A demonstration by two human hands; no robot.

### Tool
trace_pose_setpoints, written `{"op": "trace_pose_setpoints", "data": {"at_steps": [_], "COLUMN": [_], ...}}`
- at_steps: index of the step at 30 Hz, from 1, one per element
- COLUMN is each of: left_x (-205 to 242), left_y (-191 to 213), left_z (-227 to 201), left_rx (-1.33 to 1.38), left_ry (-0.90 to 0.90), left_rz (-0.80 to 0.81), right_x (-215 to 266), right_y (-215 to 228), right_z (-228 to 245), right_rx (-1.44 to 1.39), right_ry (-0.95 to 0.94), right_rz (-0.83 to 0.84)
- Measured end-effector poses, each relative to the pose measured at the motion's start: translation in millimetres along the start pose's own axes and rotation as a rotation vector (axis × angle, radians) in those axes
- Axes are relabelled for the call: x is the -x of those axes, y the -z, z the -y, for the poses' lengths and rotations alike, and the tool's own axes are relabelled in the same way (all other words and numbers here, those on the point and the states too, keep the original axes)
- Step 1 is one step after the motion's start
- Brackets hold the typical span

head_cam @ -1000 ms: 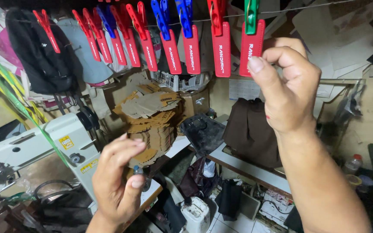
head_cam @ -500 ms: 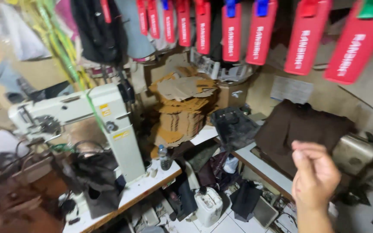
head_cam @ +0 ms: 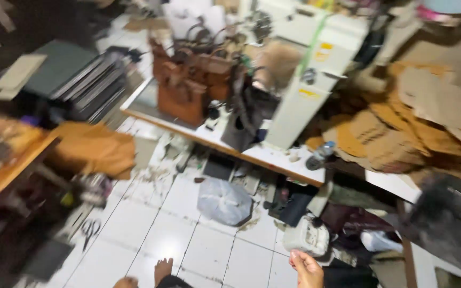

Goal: Organizing small red leather strips by placing them in a template and hanging them on a line with clothespins.

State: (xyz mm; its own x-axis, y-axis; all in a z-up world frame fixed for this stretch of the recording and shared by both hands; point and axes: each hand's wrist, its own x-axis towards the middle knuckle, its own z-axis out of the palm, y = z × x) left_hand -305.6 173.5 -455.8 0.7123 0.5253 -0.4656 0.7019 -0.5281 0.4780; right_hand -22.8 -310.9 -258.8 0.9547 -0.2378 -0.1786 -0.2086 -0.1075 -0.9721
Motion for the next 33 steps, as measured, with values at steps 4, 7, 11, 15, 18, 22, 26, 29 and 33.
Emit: {"op": "trace_pose_setpoints", "data": {"at_steps": [4, 7, 11, 15, 18, 22, 26, 29, 33], "left_x": [33, 68, 108, 124, 132, 148, 164, 191, 221], "left_y": [-28, -29, -8, -7, 9, 7, 3, 26, 23], "left_z": [27, 28, 43, 93, 124, 178, 242, 277, 329], "left_rx": [0.126, 0.240, 0.420, 0.421, 0.616, 0.700, 0.706, 0.801, 0.853], "left_ry": [0.265, 0.319, 0.541, 0.624, 0.735, 0.715, 0.807, 0.920, 1.003], "left_rz": [-0.015, -0.050, -0.003, -0.099, -0.136, -0.255, -0.203, -0.154, -0.293], "right_x": [1, 10, 35, 74, 92, 133, 189, 259, 304], "right_y": [-32, -60, -92, -129, -161, -216, -283, -334, -397], "right_z": [-27, -30, -13, 15, 5, 0, 3, 42, 28], "right_rx": [-0.037, -0.030, -0.009, 0.069, 0.061, 0.121, 0.174, 0.364, 0.438], "right_ry": [-0.184, -0.176, -0.184, -0.211, -0.185, -0.152, -0.131, -0.099, 0.003], "right_rz": [0.224, 0.322, 0.480, 0.506, 0.558, 0.659, 0.734, 0.824, 1.003]}}
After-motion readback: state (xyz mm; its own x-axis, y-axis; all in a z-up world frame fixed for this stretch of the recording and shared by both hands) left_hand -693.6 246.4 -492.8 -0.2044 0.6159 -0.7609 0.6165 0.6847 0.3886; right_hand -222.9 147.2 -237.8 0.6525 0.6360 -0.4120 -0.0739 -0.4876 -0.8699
